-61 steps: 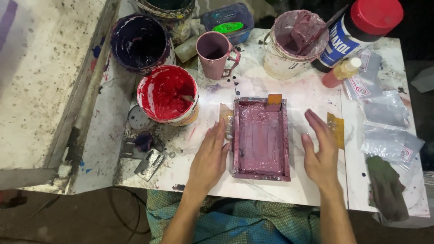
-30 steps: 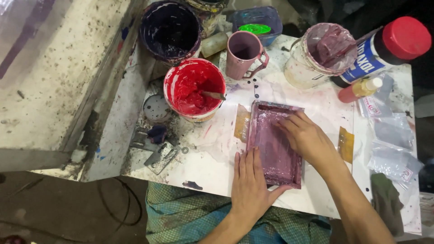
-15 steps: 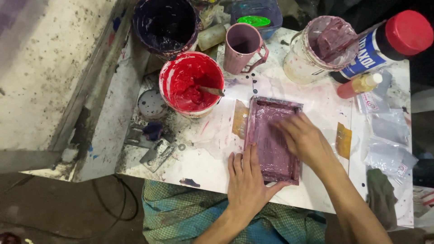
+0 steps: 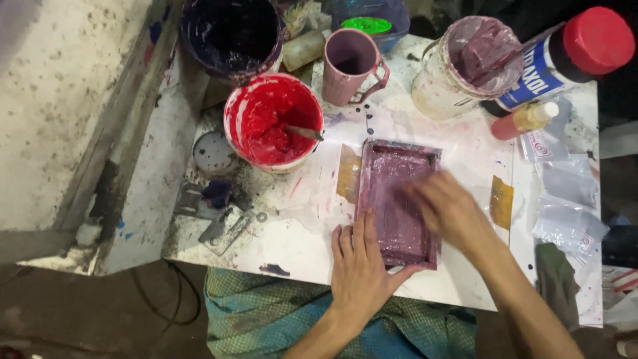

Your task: The person spreads a purple paste-like substance inside a rectangular tray using their fingers. They then lift the tray and place it on a white sheet of paper, smoothing the paper with their hands.

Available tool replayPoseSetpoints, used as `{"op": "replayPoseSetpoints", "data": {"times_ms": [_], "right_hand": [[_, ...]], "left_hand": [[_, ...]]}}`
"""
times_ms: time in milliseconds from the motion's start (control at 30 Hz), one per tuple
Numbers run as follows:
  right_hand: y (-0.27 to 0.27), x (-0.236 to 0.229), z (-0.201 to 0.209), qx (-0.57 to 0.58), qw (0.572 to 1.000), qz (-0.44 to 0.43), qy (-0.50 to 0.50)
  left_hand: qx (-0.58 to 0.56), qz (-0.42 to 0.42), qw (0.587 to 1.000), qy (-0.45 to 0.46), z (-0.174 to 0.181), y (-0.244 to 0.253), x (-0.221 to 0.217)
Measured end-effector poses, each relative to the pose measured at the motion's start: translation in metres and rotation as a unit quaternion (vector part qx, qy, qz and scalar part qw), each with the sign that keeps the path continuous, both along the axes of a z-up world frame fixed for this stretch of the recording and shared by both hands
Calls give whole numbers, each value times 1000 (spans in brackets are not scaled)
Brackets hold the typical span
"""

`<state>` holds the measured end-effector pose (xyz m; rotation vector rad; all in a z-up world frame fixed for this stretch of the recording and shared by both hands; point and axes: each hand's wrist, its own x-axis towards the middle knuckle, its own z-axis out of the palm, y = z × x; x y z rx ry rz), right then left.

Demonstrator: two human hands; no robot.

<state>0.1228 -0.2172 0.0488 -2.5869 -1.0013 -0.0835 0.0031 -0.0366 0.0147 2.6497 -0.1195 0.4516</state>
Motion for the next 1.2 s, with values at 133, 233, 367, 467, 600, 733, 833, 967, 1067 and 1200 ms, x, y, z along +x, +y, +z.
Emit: {"op": "replayPoseSetpoints", "data": {"times_ms": [133,233,367,467,600,733,833,967,1067,1200], "right_hand": [[15,7,-6,32,998,24,-52],[7,-36,-12,42,999,21,1],[0,-65,-9,-8,998,46,38],[4,-37,3,26,998,30,44],[15,13,7,66,997,25,-33],[2,-28,-13,38,999,10,4],[2,-64,-3,58,993,2,105],[-5,-53,-6,47,996,37,63],[3,-17,1,53,998,28,4],[4,-11,-19,29,997,39,-57]], "left_hand": [[-4,3,1000,26,-3,-1,0],[-22,4,1000,21,-9,-3,-3],[-10,-10,999,50,-9,-2,-1],[-15,-4,1000,10,-1,-1,2],[2,12,1000,-4,1,0,0],[2,6,1000,8,-4,-2,-3],[7,-6,1000,26,-9,-3,-1],[7,-3,1000,23,-8,-3,-2],[11,3,1000,18,-5,-4,-2],[10,0,999,38,-6,-3,-1]]}}
